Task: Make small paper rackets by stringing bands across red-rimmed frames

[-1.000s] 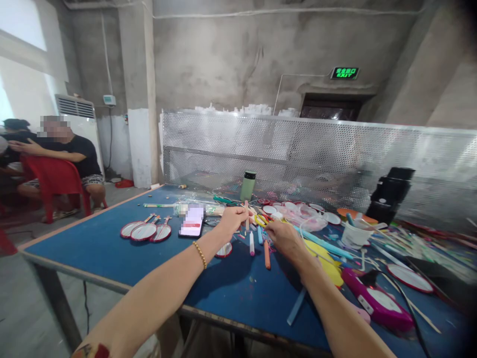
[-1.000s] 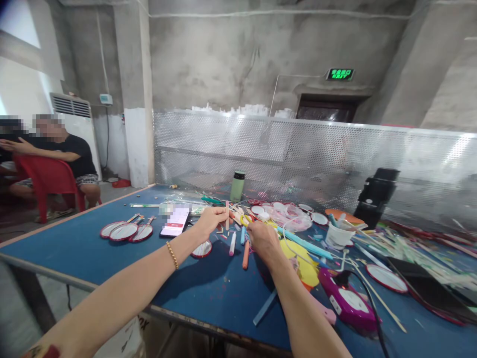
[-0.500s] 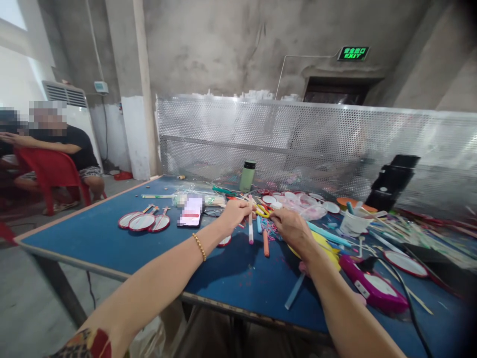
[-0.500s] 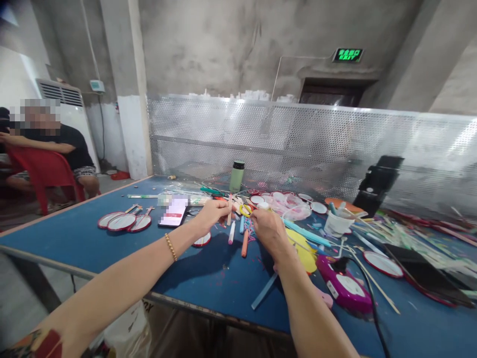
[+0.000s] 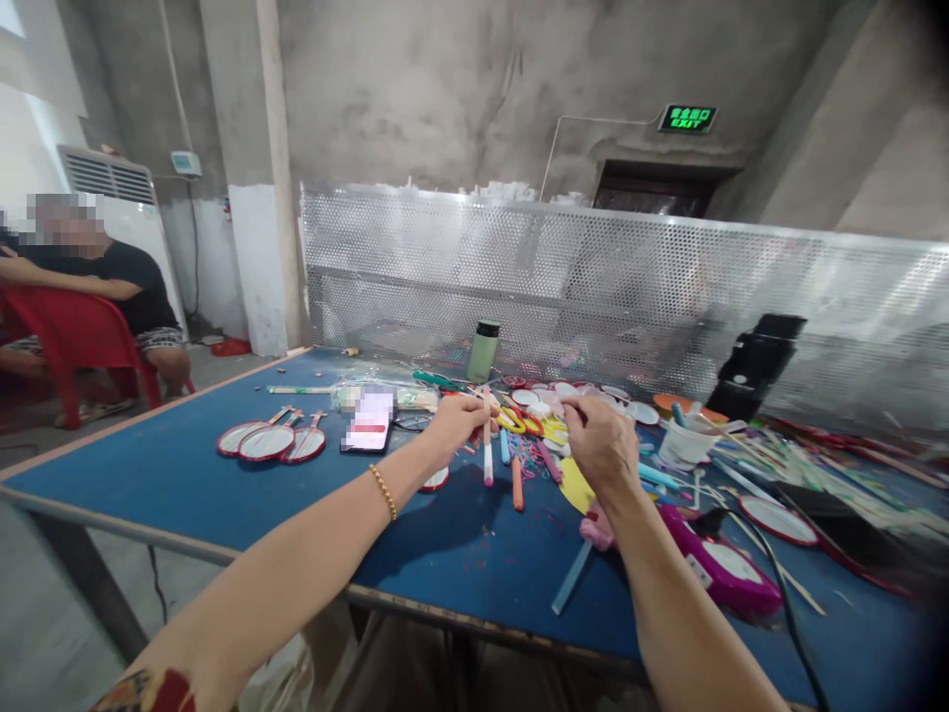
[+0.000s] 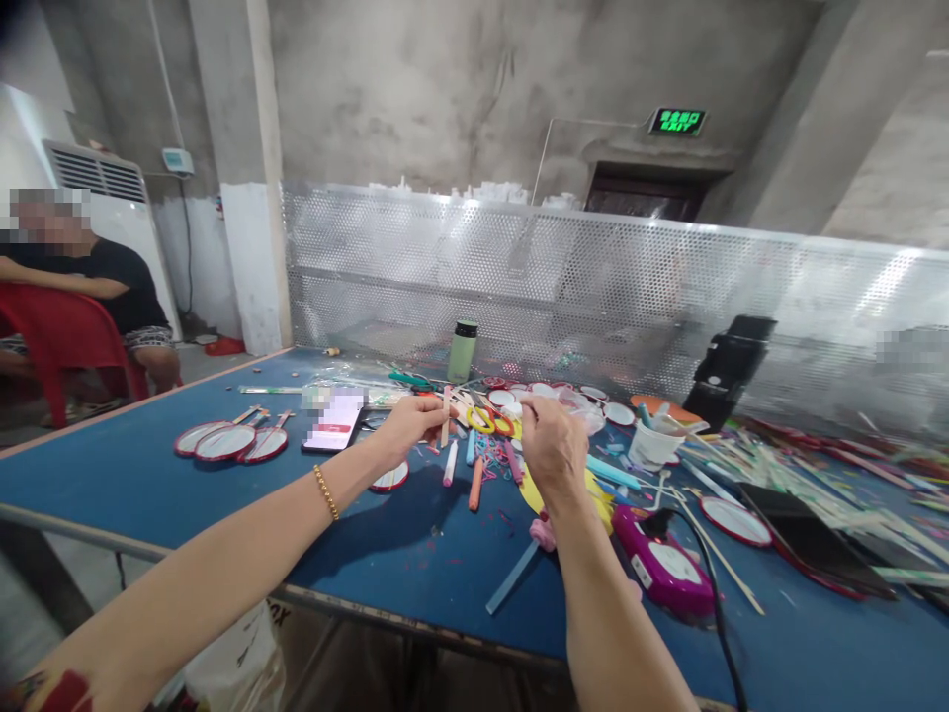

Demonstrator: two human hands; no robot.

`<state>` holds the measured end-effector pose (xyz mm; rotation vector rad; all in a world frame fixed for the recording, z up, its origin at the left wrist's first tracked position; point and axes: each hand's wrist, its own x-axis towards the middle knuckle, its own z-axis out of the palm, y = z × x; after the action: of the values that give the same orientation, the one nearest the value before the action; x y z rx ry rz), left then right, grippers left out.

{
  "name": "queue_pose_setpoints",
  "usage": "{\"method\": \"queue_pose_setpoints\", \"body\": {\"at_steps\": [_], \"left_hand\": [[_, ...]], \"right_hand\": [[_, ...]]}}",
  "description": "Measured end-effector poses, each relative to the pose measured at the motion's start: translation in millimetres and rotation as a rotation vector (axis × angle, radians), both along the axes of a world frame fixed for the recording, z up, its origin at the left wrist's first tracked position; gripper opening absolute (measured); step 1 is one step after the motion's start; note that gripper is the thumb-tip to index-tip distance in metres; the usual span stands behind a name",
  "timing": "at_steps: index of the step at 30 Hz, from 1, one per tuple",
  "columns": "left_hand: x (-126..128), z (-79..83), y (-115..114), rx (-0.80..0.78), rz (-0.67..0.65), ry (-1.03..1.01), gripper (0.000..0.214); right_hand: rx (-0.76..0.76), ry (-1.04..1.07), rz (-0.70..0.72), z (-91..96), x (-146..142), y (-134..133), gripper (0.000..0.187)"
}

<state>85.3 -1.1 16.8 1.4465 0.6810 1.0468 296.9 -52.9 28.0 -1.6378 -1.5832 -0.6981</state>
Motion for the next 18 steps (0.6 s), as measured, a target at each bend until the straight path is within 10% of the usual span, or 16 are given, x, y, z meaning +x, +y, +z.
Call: {"method": "queue_pose_setpoints", "body": {"at_steps": [18], "left_hand": [[0.2,-1.6,4.7,0.035,0.035,0.009,0.018]], "right_hand": [[-0.288,-0.219,0.089,-16.2,-14.4,16.6,0.028]]}}
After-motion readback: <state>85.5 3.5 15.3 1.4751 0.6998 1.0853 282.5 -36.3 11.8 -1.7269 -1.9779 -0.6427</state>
